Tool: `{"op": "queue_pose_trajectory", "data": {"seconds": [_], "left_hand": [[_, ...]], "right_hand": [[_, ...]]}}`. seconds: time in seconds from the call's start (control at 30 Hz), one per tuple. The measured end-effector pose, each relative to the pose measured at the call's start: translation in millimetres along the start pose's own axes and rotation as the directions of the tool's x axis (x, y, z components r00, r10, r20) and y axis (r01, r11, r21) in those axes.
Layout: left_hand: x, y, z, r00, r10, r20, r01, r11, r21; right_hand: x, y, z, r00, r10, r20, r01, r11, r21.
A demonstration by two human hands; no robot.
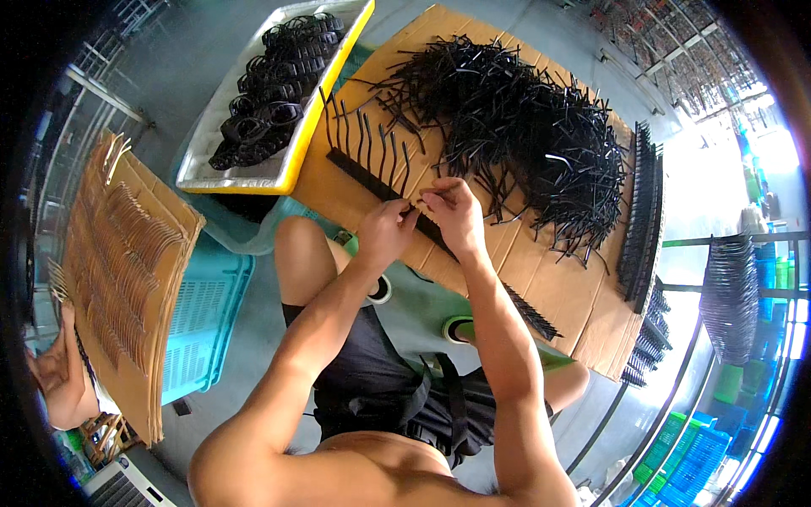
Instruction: The person inserts black bristle-like pieces into a long black band, working one at a time. The person occasionally lifts the band to check alignment and continues inserting bristles along its length.
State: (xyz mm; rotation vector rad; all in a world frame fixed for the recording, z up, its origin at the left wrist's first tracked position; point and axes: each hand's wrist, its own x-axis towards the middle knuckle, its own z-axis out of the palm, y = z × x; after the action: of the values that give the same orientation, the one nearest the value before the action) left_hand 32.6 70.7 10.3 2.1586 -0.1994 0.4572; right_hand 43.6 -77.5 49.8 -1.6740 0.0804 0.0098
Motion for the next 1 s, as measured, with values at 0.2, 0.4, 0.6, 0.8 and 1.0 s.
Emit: {"op": "queue_pose_trajectory", "data": {"seconds": [0.2, 0.4, 0.6, 0.8, 1.0], "left_hand": [[3, -8, 5, 0.991, 0.136, -0.018, -0.135, 0.990, 0.030], [5, -10, 6, 0.993, 0.118, 0.028, -0.118, 0.993, -0.010], [4, -9, 7, 0.995, 0.092, 0.039, -0.092, 0.996, -0.002], [2, -6, 2, 0.997, -0.044, 0.067, 0.046, 0.998, -0.031], [4, -4, -16, 0.969, -0.180, 0.170, 0.164, 0.981, 0.101]], "right_hand": [[-3, 1, 13, 0.998, -0.012, -0.061, 0.020, 0.992, 0.122], [-4, -10, 15, 0.997, -0.049, -0.066, 0.045, 0.997, -0.057], [-6, -15, 18, 0.972, -0.214, 0.093, 0.227, 0.774, -0.591], [63, -17, -20, 0.968, 0.143, 0.205, -0.057, 0.926, -0.374], [157, 5, 37, 1.000, -0.031, 0.004, 0.026, 0.757, -0.653]]}}
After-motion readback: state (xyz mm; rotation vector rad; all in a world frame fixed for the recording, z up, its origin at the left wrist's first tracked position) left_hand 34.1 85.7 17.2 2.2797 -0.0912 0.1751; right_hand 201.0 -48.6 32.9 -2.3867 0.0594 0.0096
